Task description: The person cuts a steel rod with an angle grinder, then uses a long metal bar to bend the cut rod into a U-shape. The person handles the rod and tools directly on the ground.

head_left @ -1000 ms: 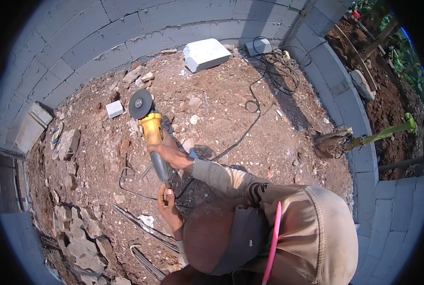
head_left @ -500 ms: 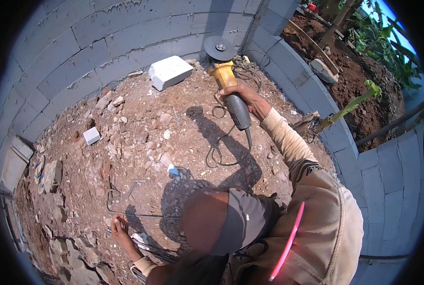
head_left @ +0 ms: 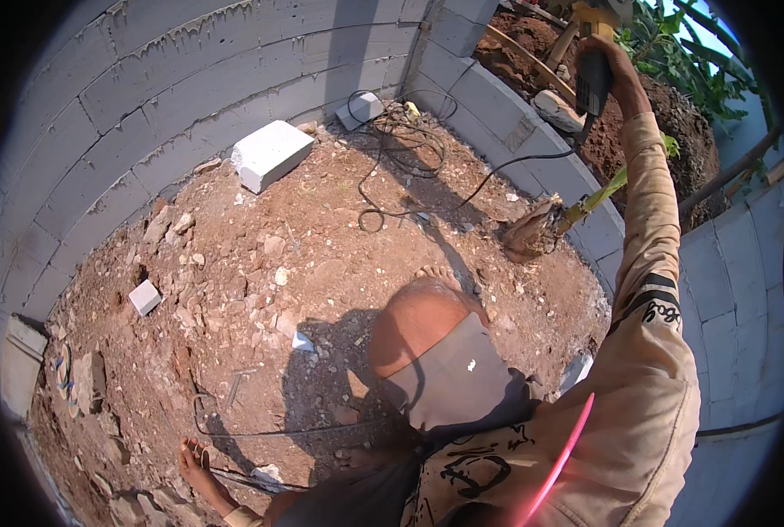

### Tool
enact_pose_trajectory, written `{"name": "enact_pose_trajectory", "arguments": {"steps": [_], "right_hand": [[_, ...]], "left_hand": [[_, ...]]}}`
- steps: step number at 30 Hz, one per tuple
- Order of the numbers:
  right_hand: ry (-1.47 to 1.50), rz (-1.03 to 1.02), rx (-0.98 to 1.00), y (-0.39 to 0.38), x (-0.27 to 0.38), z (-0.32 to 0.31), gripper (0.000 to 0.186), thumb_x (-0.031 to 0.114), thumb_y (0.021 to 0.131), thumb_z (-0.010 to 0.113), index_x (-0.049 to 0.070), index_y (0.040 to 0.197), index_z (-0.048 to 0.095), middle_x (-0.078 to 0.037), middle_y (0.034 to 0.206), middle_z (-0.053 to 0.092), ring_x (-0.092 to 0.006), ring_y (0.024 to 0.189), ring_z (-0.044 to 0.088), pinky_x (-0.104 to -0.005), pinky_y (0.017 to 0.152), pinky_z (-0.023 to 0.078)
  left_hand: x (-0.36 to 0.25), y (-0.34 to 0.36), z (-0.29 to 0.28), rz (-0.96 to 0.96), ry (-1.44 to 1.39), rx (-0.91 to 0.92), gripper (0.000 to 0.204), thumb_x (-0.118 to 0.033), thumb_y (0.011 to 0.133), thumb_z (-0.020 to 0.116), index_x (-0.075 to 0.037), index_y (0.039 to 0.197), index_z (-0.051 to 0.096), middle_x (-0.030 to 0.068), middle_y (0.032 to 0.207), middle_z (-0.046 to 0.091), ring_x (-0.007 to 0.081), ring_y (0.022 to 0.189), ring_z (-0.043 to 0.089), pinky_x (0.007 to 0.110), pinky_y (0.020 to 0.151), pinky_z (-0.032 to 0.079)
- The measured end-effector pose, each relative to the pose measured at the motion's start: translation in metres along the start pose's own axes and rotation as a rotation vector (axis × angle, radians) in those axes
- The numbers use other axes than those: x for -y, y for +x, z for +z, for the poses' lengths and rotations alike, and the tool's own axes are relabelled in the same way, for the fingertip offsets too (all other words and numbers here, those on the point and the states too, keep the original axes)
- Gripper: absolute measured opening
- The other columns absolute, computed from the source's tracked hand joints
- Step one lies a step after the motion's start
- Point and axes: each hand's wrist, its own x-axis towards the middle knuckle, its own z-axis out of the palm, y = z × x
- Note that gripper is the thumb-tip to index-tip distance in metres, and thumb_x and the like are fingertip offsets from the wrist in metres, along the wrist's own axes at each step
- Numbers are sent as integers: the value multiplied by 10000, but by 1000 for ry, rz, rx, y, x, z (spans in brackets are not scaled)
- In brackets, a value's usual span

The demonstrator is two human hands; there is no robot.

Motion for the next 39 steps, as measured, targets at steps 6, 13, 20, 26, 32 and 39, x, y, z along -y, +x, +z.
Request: {"name": "enact_pose_trajectory", "arguments": {"steps": [6,13,20,26,32,39], "right_hand": [[-361,221,19,69,-134,-29,408,351,815,794,31,1037,673,-61,887,676,-161,711,651,-312,677,540],[-297,364,273,66,-382,42,692,130,665,819,4,1300,573,-85,1008,669,-174,818,644,-327,717,524],[-581,340,383,1,-545,154,875,236,637,860,2,1410,521,-185,1211,694,-333,1086,685,-393,952,533],[-683,486,565,-54,-610,202,984,398,674,850,38,1499,453,-265,1349,631,-411,1225,634,-450,1031,512],[-734,534,513,-69,-635,210,951,290,673,873,26,1484,454,-227,1309,666,-382,1197,655,-434,1016,519],[-684,498,476,-70,-621,223,870,408,669,847,-13,1372,555,-267,1214,690,-423,1129,671,-468,975,530]], "left_hand": [[-65,15,59,-26,280,7,439,-448,1034,605,-105,1303,660,45,1120,716,166,1003,678,334,897,506],[-133,11,168,-27,439,120,423,-419,1036,594,-94,1294,676,64,1109,735,164,944,683,342,870,510],[-137,-38,220,-160,578,165,453,-442,1026,602,-65,1271,654,81,1095,730,195,961,693,356,871,518],[-116,-79,208,-317,570,98,481,-446,1039,583,-46,1302,631,104,1134,722,195,941,680,323,810,510],[-95,-100,197,-374,565,49,505,-460,1041,573,-48,1329,624,115,1162,720,208,967,686,344,849,528],[-84,-98,201,-369,579,138,554,-490,1029,577,-44,1355,609,119,1181,718,221,985,689,357,855,532]]}}
